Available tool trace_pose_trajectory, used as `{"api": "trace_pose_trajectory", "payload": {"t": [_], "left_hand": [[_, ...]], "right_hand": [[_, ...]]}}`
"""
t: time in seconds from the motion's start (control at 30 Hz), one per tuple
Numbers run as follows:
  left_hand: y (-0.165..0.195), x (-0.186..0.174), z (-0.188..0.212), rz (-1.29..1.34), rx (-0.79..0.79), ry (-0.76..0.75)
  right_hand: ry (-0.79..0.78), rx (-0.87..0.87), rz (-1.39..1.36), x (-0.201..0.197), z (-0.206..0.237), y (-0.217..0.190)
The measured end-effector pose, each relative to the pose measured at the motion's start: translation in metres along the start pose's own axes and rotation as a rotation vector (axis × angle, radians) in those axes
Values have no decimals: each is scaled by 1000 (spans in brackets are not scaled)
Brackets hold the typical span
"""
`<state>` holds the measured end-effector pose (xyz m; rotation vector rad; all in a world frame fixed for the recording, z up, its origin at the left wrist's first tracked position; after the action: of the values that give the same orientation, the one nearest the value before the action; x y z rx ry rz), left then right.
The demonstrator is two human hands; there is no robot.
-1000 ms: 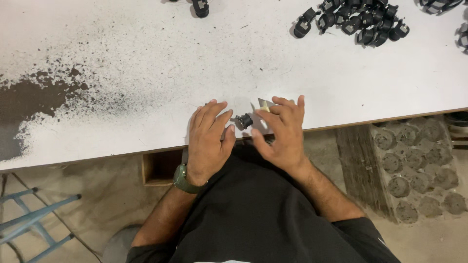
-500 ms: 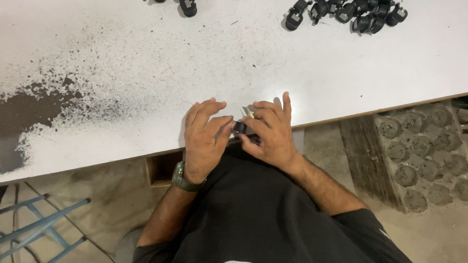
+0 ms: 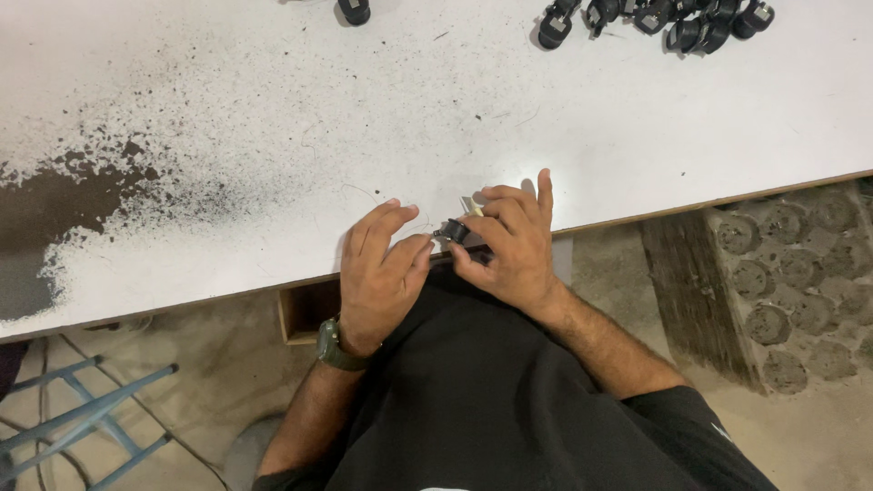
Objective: The person sits at a white workbench and assembles small black plastic parts onto metal hub bases, pressing each piece into place around the hub by hand and using a small blade-like tool to help seat the parts. Finished assemblies are set aside on the table as more parts are picked from the pile.
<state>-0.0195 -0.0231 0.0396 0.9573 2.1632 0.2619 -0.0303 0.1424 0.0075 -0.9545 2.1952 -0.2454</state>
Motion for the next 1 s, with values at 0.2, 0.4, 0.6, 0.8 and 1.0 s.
{"api": "trace_pose_trajectory", "payload": {"t": [0.2,0.4,0.6,0.8,1.0], "left_hand": [[11,5,3,-24,94,-1],[4,8,-5,2,48,2],[9,8,-5,0,99,-15],[13,11,-8,42,99,-28],[10,10,-12,8,122,-50]], "right_hand": [[6,9,-6,-1,-1,0],[0,3,-13,-1,-1,-1],[-1,15,-15,-1,0,0],[5,7,-6,-1,-1,-1],[2,11,-1,-1,-1,0]]}}
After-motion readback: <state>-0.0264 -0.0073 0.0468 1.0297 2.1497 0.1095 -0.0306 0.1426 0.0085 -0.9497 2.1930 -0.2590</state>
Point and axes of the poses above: each hand's wrist, its own z-axis away from the middle knuckle, its own x-axis out of the palm, y = z × x, the point moved 8 cm from there along -z, towards the middle knuckle, and after that the axes turned 15 degrees about y, right-handed, at the moved point
